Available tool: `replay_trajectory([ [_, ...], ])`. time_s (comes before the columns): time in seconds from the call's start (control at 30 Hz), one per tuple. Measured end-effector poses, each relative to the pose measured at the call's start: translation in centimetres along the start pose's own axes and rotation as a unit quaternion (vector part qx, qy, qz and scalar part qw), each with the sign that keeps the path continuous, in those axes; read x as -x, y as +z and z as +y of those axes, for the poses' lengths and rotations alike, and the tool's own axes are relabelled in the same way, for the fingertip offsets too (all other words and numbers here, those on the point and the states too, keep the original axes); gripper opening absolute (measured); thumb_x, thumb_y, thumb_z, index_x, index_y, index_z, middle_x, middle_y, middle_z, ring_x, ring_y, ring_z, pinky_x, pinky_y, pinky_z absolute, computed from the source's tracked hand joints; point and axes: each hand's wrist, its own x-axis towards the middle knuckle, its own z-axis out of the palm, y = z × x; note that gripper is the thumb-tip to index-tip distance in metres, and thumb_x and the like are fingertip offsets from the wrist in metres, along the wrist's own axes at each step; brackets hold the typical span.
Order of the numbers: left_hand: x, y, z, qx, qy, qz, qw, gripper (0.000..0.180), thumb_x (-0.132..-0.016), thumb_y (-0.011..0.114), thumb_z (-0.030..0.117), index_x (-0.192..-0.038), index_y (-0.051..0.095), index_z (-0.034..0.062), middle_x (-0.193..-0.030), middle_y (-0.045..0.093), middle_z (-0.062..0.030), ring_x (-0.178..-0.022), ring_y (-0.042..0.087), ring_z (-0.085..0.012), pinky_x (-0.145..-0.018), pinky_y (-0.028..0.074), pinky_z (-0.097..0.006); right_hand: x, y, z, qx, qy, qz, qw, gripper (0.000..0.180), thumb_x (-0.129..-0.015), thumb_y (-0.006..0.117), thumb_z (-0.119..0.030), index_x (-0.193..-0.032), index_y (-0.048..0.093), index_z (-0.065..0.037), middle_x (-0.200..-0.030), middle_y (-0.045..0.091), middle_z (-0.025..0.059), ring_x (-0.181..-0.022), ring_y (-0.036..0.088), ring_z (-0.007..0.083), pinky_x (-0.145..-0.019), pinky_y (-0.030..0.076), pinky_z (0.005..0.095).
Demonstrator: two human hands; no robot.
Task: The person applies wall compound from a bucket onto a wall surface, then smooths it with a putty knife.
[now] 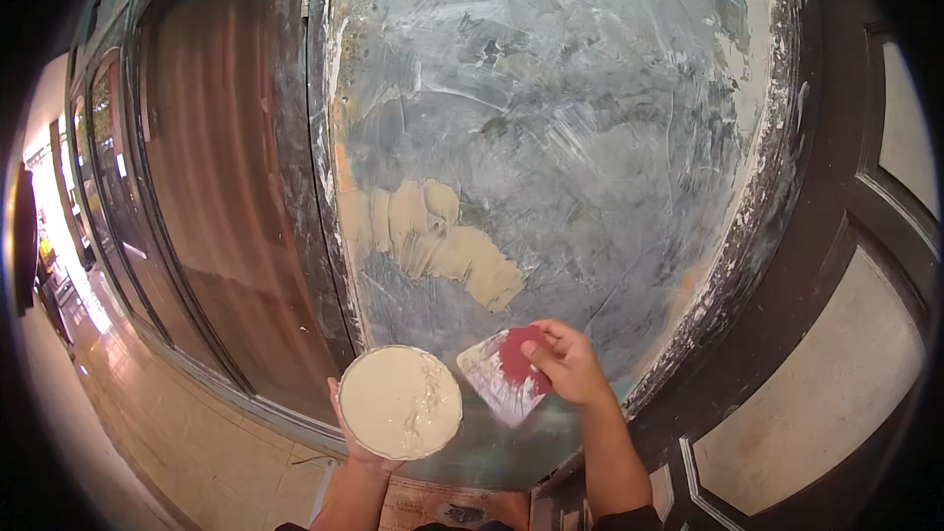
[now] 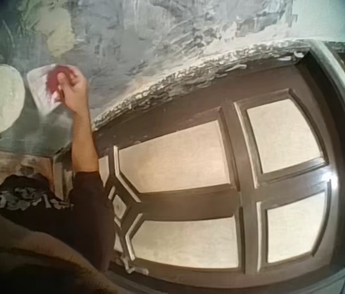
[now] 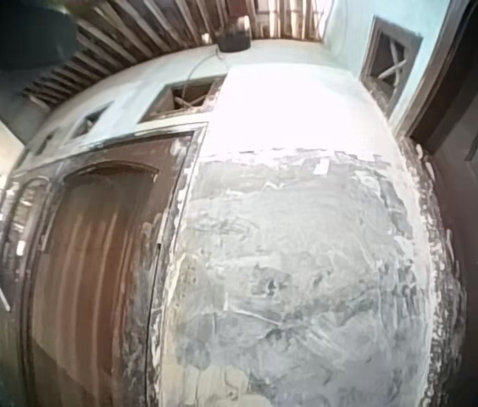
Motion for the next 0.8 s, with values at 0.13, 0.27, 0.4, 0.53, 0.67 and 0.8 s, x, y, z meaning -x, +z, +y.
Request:
replay_trajectory([
  [0.13,-0.4,-0.5,-0.9,0.006,-0.040,-0.031,0.999,0.094,-0.094,0.032,0.082,-0.151,0.047,0.0089,-0.150,0.053,-0.0175,-0.132,0.055,-0.0409,-0.108,0.048,-0.058,-0.5,0.8,2.4,-0.157,0.154,-0.101,0.970,0.024,-0.102,0.065,-0.007,-0.123,0.064,0.006,-0.109,0.074,0.0074,-0.093,0.070,0.0116,-0.084,0.056,0.0267],
  [0.27,-0.4,-1.3,-1.6,-0.017,-0.047,-0.018,0.999,0.094,-0.094,0.032,0.082,-0.151,0.047,0.0083,-0.150,0.053,-0.0180,-0.131,0.056,-0.0408,-0.108,0.048,-0.058,-0.4,-0.4,4.6,-0.122,0.205,-0.074,0.968,0.025,-0.100,0.067,-0.007,-0.121,0.066,0.006,-0.106,0.075,0.0072,-0.090,0.071,0.0109,-0.082,0.057,0.0263],
  [0.4,0.4,-2.2,-1.5,-0.009,-0.030,-0.015,0.999,0.093,-0.094,0.033,0.082,-0.151,0.047,0.0086,-0.149,0.053,-0.0180,-0.132,0.056,-0.0403,-0.108,0.048,-0.058,1.1,-1.9,4.6,-0.076,0.163,0.019,0.983,0.024,-0.099,0.068,-0.006,-0.120,0.067,0.004,-0.104,0.075,0.0068,-0.087,0.071,0.0111,-0.079,0.058,0.0267],
  [0.53,0.5,-2.8,-1.5,0.015,-0.044,-0.013,0.999,0.093,-0.094,0.035,0.082,-0.151,0.047,0.0095,-0.151,0.052,-0.0179,-0.133,0.055,-0.0403,-0.109,0.047,-0.058,3.2,0.4,5.7,-0.181,0.162,-0.013,0.970,0.023,-0.099,0.065,-0.007,-0.119,0.066,0.005,-0.103,0.074,0.0079,-0.088,0.071,0.0119,-0.077,0.058,0.0263],
  [0.67,0.3,-4.4,-2.3,0.011,-0.046,-0.015,0.999,0.092,-0.094,0.035,0.082,-0.151,0.048,0.0101,-0.150,0.052,-0.0177,-0.133,0.055,-0.0404,-0.110,0.046,-0.058,3.4,2.3,8.2,-0.141,0.191,-0.037,0.971,0.025,-0.099,0.067,-0.010,-0.121,0.065,0.004,-0.102,0.073,0.0051,-0.085,0.069,0.0098,-0.076,0.056,0.0253],
  [0.8,0.7,-4.8,-2.9,-0.019,-0.022,0.004,1.000,0.091,-0.094,0.032,0.083,-0.150,0.049,0.0123,-0.148,0.055,-0.0123,-0.132,0.056,-0.0362,-0.109,0.047,-0.054,4.7,2.8,10.3,-0.067,0.075,0.150,0.984,0.026,-0.101,0.067,-0.010,-0.123,0.063,0.003,-0.104,0.073,0.0047,-0.084,0.068,0.0091,-0.073,0.055,0.0255],
])
